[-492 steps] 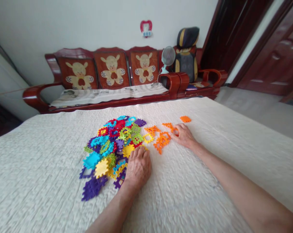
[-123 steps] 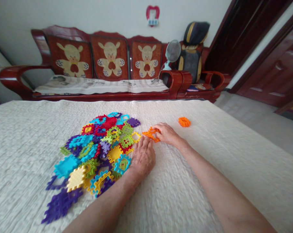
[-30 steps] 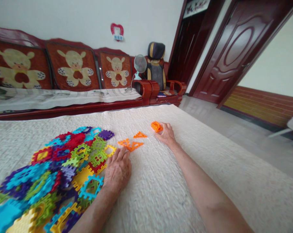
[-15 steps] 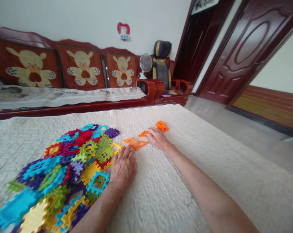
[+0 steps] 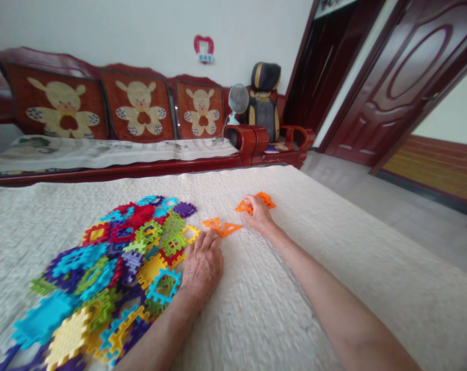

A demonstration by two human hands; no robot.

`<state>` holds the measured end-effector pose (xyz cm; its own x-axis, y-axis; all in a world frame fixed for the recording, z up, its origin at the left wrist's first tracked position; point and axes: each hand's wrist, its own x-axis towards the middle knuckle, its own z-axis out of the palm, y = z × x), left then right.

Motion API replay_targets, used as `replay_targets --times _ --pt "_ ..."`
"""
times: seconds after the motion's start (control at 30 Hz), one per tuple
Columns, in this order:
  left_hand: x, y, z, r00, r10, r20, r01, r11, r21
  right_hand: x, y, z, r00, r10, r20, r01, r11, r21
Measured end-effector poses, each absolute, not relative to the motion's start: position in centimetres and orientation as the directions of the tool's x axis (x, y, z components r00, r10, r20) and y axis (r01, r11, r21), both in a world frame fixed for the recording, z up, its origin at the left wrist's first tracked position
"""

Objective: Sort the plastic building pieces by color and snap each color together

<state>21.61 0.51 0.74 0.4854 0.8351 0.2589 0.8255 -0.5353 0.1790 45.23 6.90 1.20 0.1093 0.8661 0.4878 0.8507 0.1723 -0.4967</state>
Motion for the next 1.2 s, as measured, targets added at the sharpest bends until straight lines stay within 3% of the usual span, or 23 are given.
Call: replay_targets --times 0.1,0.17,0.23,0.33,0.43,0.57,0.83,1.0,1.2 --pt "21.6 0.5 0.7 0.485 0.835 0.26 0.827 -0.534 0.174 45.1 6.0 2.2 -0.001 0.859 0.513 0.918 0.204 -0.34" --pt "21.6 0.5 0.6 0.485 0.835 0.261 0.827 -0.535 0.174 44.9 5.6 2.6 -0.076 0.893 0.443 0.934 0.219 -0.283" --pt "21.6 0.5 0.6 0.485 0.836 0.255 0.827 -0.534 0.176 45.0 5.4 2.7 -0.116 0.931 0.347 0.924 0.229 -0.306" --pt "21.6 0.5 0.7 0.484 0.84 0.246 0.828 -0.53 0.18 45.8 5.5 2.9 -0.153 0.966 0.208 0.868 0.233 -0.44" --pt "21.6 0.5 0.8 0.484 0.84 0.243 0.828 -0.53 0.183 46.8 5.6 3.4 -0.203 0.966 0.158 0.826 0.256 -0.502" --pt "21.6 0.5 0.8 0.482 0.842 0.243 0.827 -0.529 0.19 46.8 5.7 3.7 -0.249 0.939 0.237 0.833 0.333 -0.442" --pt "21.6 0.5 0.8 0.488 0.835 0.254 0.823 -0.537 0.184 45.9 5.9 3.2 -0.308 0.935 0.177 0.866 0.352 -0.355" --pt "21.5 0.5 0.7 0.491 0.828 0.27 0.82 -0.544 0.177 46.3 5.6 2.9 -0.251 0.947 0.203 0.873 0.312 -0.374" --pt "21.5 0.5 0.8 0.498 0.822 0.277 0.814 -0.553 0.177 46.3 5.9 3.2 0.041 0.953 0.301 0.843 0.128 -0.522"
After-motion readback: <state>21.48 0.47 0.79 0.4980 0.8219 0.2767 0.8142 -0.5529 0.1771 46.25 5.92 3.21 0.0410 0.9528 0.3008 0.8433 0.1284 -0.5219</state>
